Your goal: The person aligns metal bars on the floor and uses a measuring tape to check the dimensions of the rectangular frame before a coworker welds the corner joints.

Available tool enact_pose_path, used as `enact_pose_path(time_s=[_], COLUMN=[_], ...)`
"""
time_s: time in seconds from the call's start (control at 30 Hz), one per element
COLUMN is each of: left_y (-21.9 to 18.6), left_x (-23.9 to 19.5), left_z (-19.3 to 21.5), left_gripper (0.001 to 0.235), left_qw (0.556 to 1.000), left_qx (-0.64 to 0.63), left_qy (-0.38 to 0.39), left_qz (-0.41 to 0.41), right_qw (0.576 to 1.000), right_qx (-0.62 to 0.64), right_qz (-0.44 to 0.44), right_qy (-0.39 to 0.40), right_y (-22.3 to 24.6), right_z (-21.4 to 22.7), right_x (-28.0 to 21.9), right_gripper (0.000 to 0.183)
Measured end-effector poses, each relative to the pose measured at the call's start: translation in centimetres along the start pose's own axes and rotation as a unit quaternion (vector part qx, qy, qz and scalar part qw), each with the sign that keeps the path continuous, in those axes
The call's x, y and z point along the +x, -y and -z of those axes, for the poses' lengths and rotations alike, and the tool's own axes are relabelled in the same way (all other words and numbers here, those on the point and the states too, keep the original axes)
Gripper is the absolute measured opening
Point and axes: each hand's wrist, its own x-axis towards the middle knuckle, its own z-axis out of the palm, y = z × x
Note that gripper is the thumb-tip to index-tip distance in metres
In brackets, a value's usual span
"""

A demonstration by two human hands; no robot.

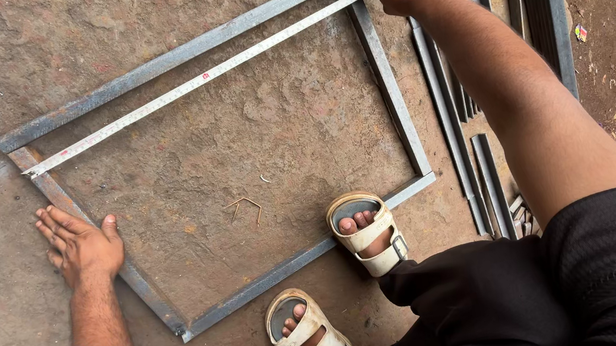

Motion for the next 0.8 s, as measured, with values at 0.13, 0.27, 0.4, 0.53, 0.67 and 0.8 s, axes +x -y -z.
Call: enact_pose_path(time_s=[0.13, 0.27, 0.4, 0.53, 0.67, 0.8], left_y=[-0.2, 0.0, 0.2, 0.3, -0.1, -0.8], left_x=[-0.4, -0.3, -0.4, -0.4, -0.6, -0.6], left_z=[0.3, 0.0, -0.6, -1.1, -0.9, -0.4], left_gripper=[0.104, 0.105, 0.106, 0.109, 0.111, 0.105], left_qw=[1.0, 1.0, 0.999, 0.997, 0.996, 0.994], left_qx=[0.004, 0.0, -0.016, -0.022, -0.034, -0.082], left_qy=[-0.004, -0.011, -0.037, -0.063, -0.074, -0.072], left_qz=[-0.001, -0.002, -0.019, -0.035, -0.023, 0.009], right_qw=[1.0, 1.0, 1.0, 1.0, 0.998, 0.997], right_qx=[0.025, 0.019, 0.012, 0.018, 0.047, 0.079], right_qz=[-0.002, -0.006, -0.007, -0.014, -0.004, -0.021], right_qy=[0.001, 0.001, -0.017, 0.005, -0.034, 0.012], right_y=[0.3, 0.4, 0.4, 0.6, 0.4, -0.7], right_z=[0.2, 0.2, 0.0, 0.3, 0.1, -1.9], right_x=[0.0, -0.2, -0.2, -0.7, -0.4, 0.0], right_gripper=[0.04, 0.041, 0.04, 0.047, 0.046, 0.055])
